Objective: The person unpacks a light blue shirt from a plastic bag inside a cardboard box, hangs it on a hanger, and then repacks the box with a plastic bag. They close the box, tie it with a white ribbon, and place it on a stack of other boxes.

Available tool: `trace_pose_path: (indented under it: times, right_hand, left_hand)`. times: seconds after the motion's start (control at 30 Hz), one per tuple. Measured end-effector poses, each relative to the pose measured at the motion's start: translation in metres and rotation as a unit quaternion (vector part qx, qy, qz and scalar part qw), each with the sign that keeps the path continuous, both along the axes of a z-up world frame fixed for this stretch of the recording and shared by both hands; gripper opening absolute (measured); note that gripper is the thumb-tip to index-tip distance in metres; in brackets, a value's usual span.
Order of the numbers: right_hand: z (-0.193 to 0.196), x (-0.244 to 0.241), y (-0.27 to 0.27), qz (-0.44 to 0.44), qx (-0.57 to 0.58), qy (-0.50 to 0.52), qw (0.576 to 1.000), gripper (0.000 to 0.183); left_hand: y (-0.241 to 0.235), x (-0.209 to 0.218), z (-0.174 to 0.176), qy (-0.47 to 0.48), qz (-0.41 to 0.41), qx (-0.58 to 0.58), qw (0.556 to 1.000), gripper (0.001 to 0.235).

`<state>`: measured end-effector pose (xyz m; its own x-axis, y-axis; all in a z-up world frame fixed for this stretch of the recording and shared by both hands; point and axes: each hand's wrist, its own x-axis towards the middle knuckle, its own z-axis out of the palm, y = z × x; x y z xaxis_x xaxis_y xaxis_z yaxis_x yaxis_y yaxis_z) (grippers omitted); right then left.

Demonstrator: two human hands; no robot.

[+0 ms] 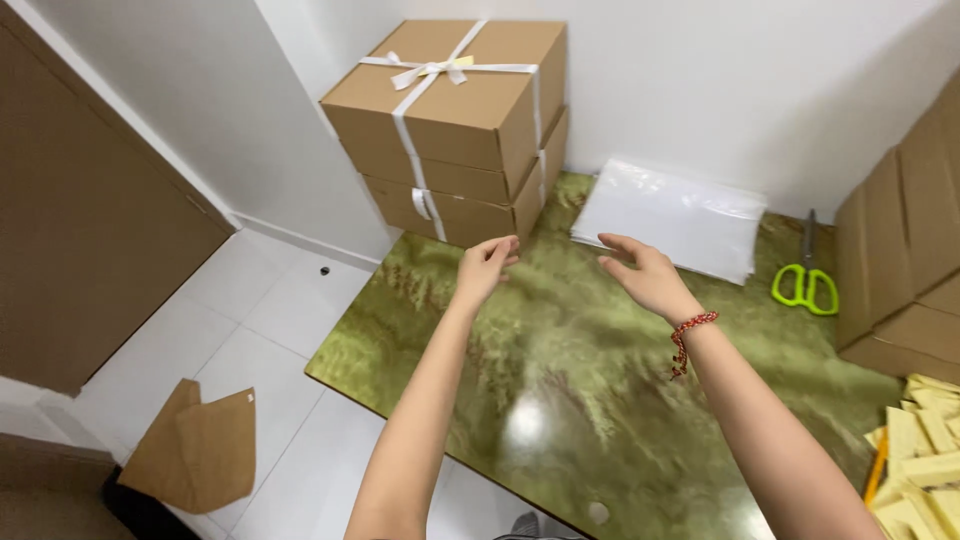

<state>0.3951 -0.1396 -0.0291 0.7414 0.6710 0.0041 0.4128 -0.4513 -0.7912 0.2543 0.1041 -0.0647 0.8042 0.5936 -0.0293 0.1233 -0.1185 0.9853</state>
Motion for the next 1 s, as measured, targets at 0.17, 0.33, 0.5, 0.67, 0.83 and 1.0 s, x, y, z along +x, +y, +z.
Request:
trace_pose_path:
  times: [0.17, 0.33, 0.5, 0.67, 0.83, 1.0]
  right_hand:
    - [0.012, -0.003, 0.095, 0.030, 0.018, -0.050, 0.998, 0.046]
    - [0.027, -0.005, 0.165, 0.030, 0.138, 0.098, 0.985, 0.044]
    - [0.018, 0.002, 0.193, 0.015, 0.133, 0.173, 0.976, 0.053]
    - [0.019, 0.008, 0.190, 0.001, 0.127, 0.199, 0.972, 0.049]
    - [0.033, 0.019, 0.185, -0.019, 0.150, 0.201, 0.968, 0.051]
    - [0.066, 0.022, 0.202, -0.039, 0.245, 0.337, 0.908, 0.093]
  left_hand:
    - [0.048, -0.035, 0.008, 0.017, -0.040, 0.000, 0.999, 0.036]
    - [0.076, -0.045, 0.018, -0.002, -0.052, -0.039, 0.998, 0.038]
    - [0.096, -0.004, -0.001, -0.069, -0.061, -0.178, 0.980, 0.041]
    - [0.109, 0.068, -0.017, -0.149, -0.002, -0.287, 0.946, 0.059]
    - [0.128, 0.108, -0.021, -0.185, 0.045, -0.352, 0.916, 0.073]
    - [0.132, 0.104, -0.002, -0.181, 0.033, -0.399, 0.898, 0.072]
